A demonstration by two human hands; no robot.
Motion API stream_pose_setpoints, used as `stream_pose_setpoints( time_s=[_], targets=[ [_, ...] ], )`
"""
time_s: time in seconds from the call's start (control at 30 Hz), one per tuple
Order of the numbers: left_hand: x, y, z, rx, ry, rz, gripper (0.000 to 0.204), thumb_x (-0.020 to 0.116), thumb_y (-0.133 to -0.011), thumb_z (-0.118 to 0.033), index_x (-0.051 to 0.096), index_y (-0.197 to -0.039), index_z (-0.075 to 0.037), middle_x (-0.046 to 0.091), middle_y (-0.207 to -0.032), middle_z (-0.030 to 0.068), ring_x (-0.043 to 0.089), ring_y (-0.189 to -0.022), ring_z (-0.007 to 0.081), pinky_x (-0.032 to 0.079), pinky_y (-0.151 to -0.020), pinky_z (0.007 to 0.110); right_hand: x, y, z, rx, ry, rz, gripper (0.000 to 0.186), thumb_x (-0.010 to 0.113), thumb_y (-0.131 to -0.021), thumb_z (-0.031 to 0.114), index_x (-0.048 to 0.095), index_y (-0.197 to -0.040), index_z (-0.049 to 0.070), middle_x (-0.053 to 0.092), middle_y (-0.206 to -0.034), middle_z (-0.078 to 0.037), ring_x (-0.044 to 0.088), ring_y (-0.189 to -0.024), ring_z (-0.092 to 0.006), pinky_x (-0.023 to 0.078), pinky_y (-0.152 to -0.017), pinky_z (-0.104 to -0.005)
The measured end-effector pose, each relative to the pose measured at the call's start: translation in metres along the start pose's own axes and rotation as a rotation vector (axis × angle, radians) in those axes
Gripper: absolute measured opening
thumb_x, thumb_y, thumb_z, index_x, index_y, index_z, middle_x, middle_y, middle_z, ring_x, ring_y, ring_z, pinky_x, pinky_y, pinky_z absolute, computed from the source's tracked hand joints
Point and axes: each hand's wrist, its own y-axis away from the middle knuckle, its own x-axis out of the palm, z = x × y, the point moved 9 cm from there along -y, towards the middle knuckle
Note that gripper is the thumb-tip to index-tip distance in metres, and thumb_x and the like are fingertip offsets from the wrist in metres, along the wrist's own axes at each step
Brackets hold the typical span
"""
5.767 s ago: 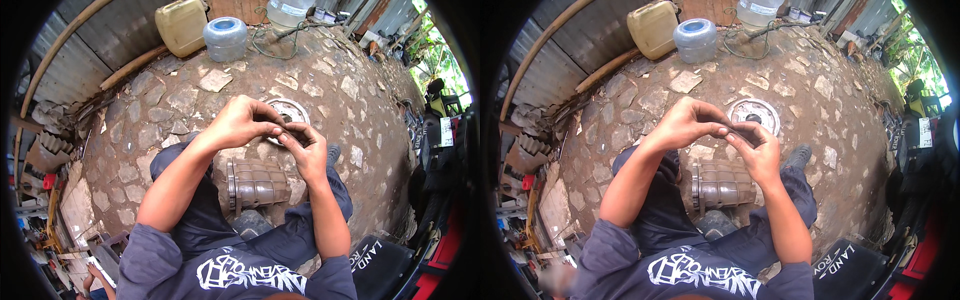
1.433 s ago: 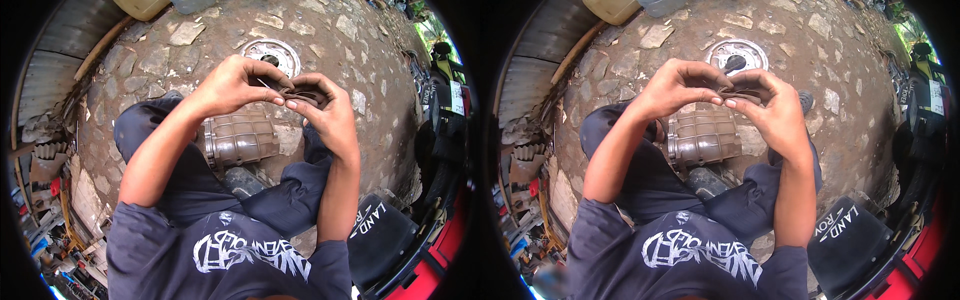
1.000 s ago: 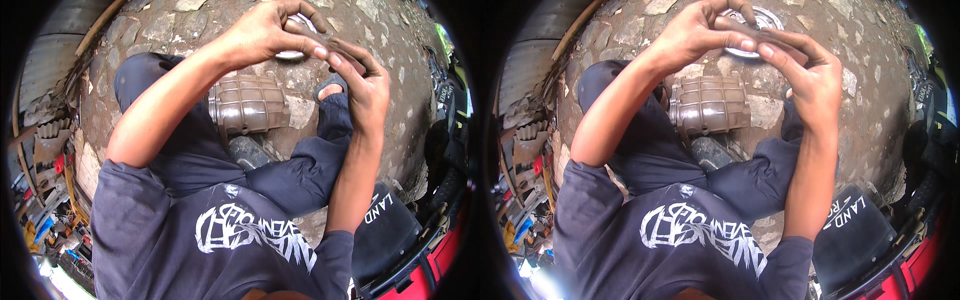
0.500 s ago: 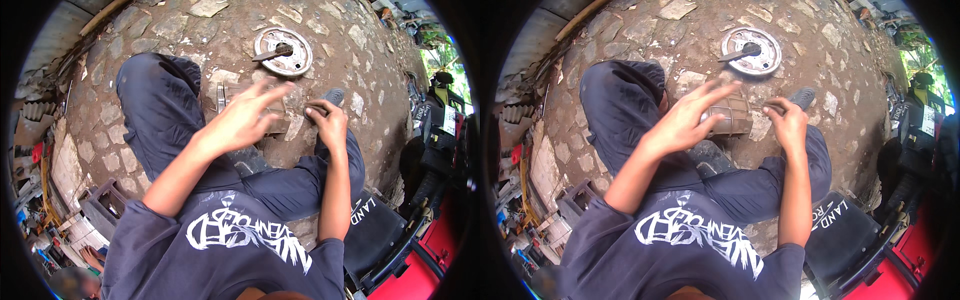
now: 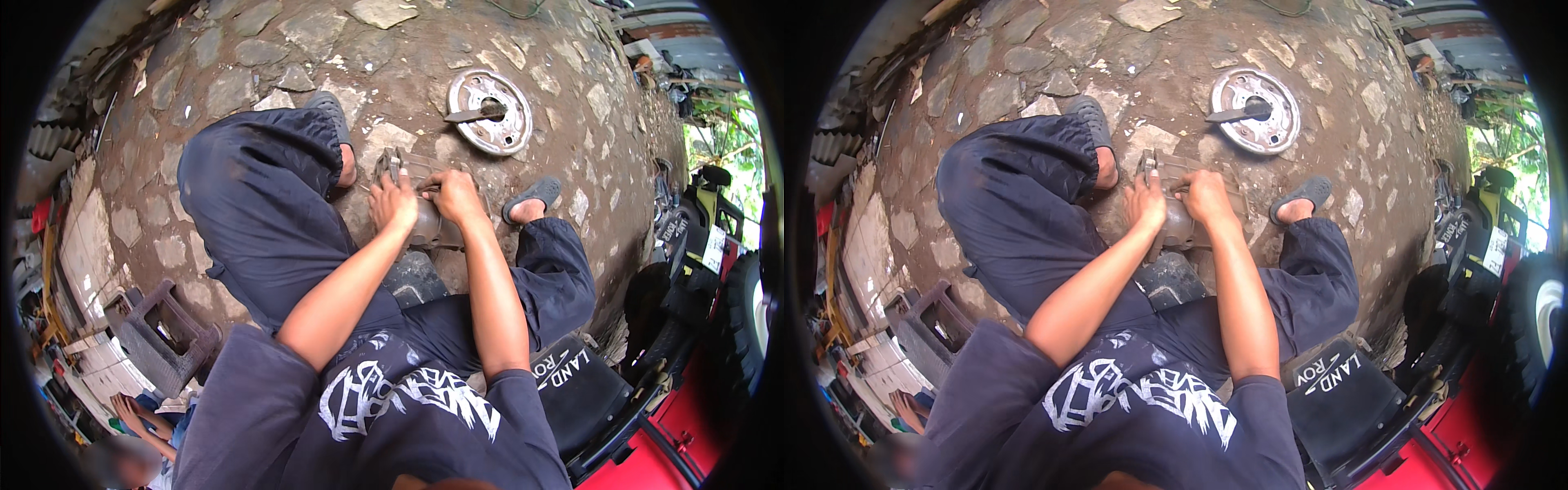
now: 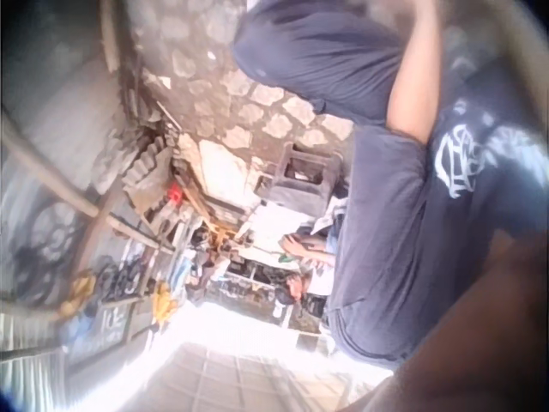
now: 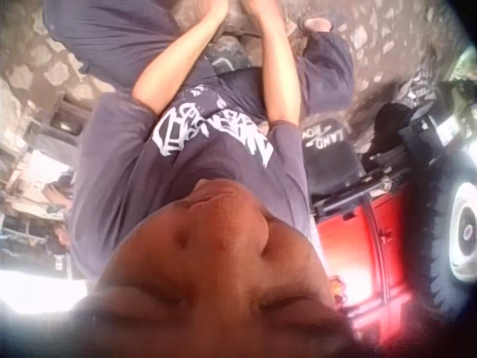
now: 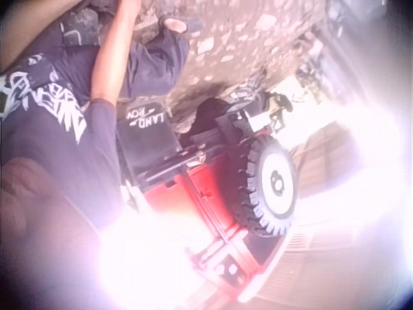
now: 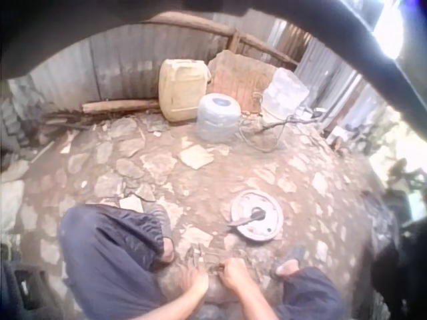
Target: The person sits on the ground and repeatedly picks up small metal clips, inserts them into a cylindrical mechanical housing, and removes them again. The person handles the clips and the housing by hand without using tools.
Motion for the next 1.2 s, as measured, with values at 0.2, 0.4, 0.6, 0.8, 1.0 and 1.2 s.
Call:
stream_pose_setpoints(
  time_s=[0.2, 0.4, 0.6, 0.8, 1.0, 1.2],
  targets=[
    [0.004, -0.001, 0.009, 0.034, 0.069, -0.041, 0.063, 0.039, -0.108, -0.049, 0.045, -0.155, -0.007, 0.044, -0.15, 0.031, 0.042, -0.141, 0.0481, 0.033, -0.118, 0.056, 0.013, -0.027, -0.019, 0.099, -0.053, 0.166, 0.027, 0.089, -0.077, 0.021, 0.083, -0.103, 0.014, 0.08, -0.098, -0.013, 0.077, -0.092, -0.027, 0.058, -0.087, -0.0375],
    [0.0, 0.005, 0.001, 0.076, 0.072, -0.066, 0.057, 0.043, -0.108, -0.042, 0.048, -0.152, -0.006, 0.046, -0.145, 0.0336, 0.044, -0.136, 0.0496, 0.035, -0.115, 0.055, 0.016, -0.036, -0.025, 0.129, -0.084, 0.128, 0.035, 0.091, -0.076, 0.029, 0.083, -0.108, 0.017, 0.079, -0.101, -0.015, 0.076, -0.098, -0.0313, 0.058, -0.092, -0.0411],
    [-0.001, 0.003, 0.001, 0.115, 0.11, -0.098, 0.055, 0.044, -0.108, -0.04, 0.05, -0.15, -0.004, 0.049, -0.137, 0.033, 0.047, -0.132, 0.0496, 0.037, -0.112, 0.055, 0.024, -0.04, -0.038, 0.218, -0.157, 0.319, 0.028, 0.089, -0.078, 0.031, 0.085, -0.104, 0.021, 0.08, -0.101, -0.013, 0.077, -0.096, -0.0265, 0.058, -0.09, -0.0382],
    [-0.005, 0.009, -0.003, 0.065, 0.131, -0.033, 0.057, 0.04, -0.109, -0.042, 0.047, -0.153, -0.005, 0.042, -0.147, 0.0375, 0.04, -0.14, 0.0519, 0.032, -0.118, 0.054, 0.024, -0.035, -0.042, 0.214, -0.228, 0.345, 0.03, 0.09, -0.076, 0.032, 0.085, -0.104, 0.022, 0.08, -0.101, -0.013, 0.076, -0.096, -0.0271, 0.057, -0.091, -0.0383],
    [-0.004, 0.008, -0.002, 0.08, 0.124, -0.015, 0.06, 0.039, -0.109, -0.044, 0.046, -0.154, -0.005, 0.041, -0.15, 0.0416, 0.039, -0.142, 0.054, 0.03, -0.12, 0.054, 0.021, -0.053, -0.021, 0.161, -0.132, 0.302, 0.028, 0.091, -0.077, 0.023, 0.084, -0.102, 0.013, 0.08, -0.096, -0.012, 0.077, -0.088, -0.0221, 0.057, -0.086, -0.0367],
    [-0.006, 0.009, -0.006, 0.103, 0.098, -0.04, 0.061, 0.04, -0.109, -0.045, 0.047, -0.154, -0.005, 0.043, -0.147, 0.0415, 0.042, -0.139, 0.0542, 0.033, -0.118, 0.054, 0.019, -0.044, -0.027, 0.015, -0.115, 0.387, 0.025, 0.09, -0.078, 0.02, 0.084, -0.1, 0.011, 0.08, -0.096, -0.012, 0.077, -0.086, -0.0201, 0.058, -0.084, -0.0355]
  ],
)
